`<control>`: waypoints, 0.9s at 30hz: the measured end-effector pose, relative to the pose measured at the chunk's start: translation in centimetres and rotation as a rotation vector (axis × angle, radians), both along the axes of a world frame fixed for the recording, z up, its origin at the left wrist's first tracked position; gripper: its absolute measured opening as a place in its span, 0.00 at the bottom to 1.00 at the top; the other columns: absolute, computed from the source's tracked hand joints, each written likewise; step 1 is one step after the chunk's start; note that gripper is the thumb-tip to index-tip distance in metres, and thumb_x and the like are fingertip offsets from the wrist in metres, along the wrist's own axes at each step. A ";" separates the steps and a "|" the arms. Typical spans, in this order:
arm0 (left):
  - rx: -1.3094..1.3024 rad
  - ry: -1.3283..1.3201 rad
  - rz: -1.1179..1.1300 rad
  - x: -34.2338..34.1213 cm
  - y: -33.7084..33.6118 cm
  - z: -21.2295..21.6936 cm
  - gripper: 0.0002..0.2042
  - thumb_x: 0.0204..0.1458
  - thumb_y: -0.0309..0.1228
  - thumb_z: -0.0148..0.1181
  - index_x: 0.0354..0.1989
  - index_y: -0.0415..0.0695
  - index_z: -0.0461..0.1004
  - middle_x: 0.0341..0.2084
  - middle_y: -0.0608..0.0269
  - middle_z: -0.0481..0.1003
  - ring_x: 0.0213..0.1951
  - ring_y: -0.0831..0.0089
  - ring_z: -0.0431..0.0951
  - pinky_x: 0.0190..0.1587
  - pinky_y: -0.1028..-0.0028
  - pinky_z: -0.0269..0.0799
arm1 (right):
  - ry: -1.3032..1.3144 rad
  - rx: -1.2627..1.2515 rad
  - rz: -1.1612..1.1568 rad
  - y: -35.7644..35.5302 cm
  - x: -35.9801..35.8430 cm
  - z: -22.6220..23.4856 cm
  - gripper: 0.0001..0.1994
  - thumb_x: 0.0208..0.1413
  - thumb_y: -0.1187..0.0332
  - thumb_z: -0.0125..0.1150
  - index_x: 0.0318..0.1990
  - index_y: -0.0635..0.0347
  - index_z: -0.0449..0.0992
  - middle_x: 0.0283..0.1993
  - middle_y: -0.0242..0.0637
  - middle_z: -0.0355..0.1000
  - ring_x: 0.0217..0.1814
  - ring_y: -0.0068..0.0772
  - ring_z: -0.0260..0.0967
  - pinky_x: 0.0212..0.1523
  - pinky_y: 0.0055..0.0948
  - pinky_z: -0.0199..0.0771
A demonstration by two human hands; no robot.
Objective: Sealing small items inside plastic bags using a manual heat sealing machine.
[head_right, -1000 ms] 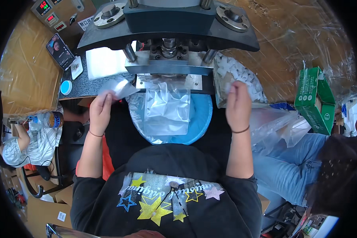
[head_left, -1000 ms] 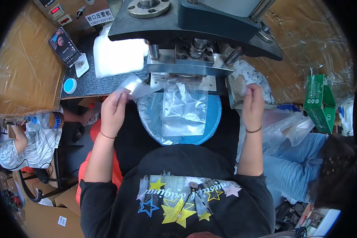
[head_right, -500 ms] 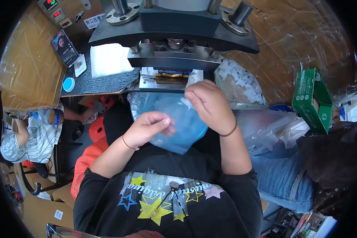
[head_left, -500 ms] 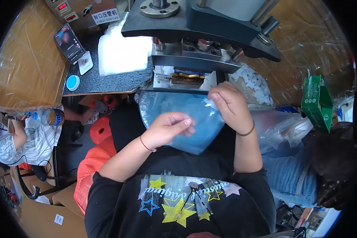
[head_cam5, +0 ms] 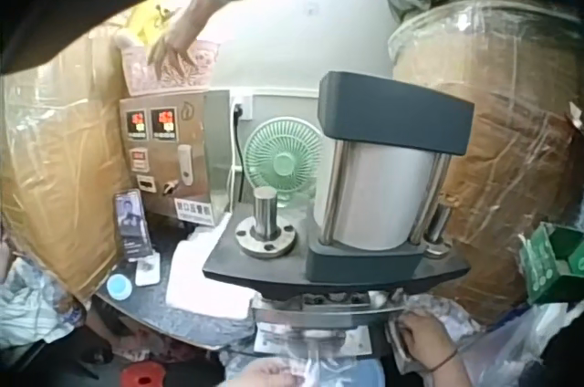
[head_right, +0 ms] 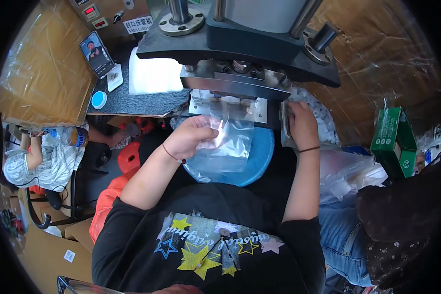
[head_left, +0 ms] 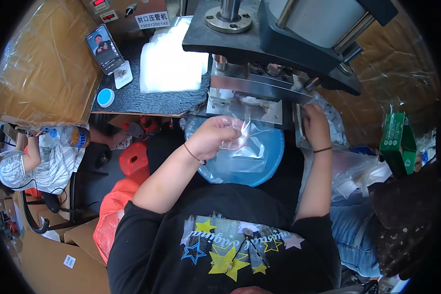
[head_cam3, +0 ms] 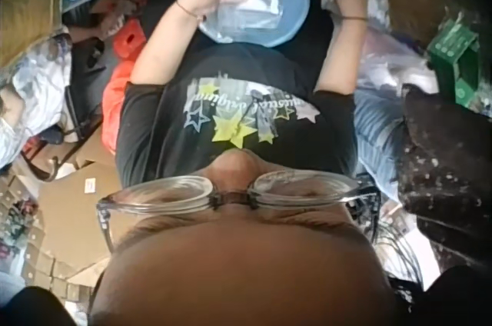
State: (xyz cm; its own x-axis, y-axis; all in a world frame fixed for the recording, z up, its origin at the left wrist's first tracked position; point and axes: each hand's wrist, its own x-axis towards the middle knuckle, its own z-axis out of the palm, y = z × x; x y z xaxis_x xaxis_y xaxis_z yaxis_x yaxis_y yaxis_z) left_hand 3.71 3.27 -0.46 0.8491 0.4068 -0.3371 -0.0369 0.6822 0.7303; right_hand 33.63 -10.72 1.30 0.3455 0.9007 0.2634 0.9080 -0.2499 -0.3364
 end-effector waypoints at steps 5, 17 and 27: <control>0.118 0.001 0.053 0.0 -0.2 -1.2 0.13 0.56 0.21 0.60 0.49 0.34 0.70 0.38 0.57 0.79 0.37 0.71 0.83 0.43 0.73 0.79 | 0.050 0.070 -0.050 -0.1 0.1 -0.9 0.11 0.55 0.78 0.59 0.47 0.63 0.77 0.46 0.49 0.72 0.49 0.54 0.72 0.49 0.40 0.73; 2.029 0.740 0.176 -8.9 6.0 -1.4 0.26 0.52 0.39 0.65 0.60 0.46 0.70 0.57 0.49 0.70 0.60 0.49 0.69 0.58 0.54 0.65 | 0.061 0.335 -0.240 -1.3 -0.9 -1.2 0.10 0.66 0.68 0.52 0.49 0.65 0.71 0.44 0.48 0.71 0.45 0.48 0.70 0.49 0.37 0.70; 1.057 0.310 0.407 -9.4 1.4 0.9 0.04 0.57 0.23 0.62 0.33 0.35 0.80 0.28 0.65 0.80 0.32 0.79 0.78 0.38 0.78 0.74 | 0.167 0.350 0.361 -3.1 -9.7 2.8 0.04 0.56 0.76 0.57 0.37 0.66 0.75 0.33 0.43 0.74 0.34 0.42 0.72 0.38 0.35 0.71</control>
State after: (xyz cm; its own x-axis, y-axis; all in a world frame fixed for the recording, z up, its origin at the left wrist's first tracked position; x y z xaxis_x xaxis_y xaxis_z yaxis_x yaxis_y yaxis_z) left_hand -5.68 4.69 0.41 0.5330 0.8305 0.1616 0.1664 -0.2902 0.9424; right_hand 23.97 -13.77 4.08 0.0920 0.8380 0.5378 0.8425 0.2223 -0.4906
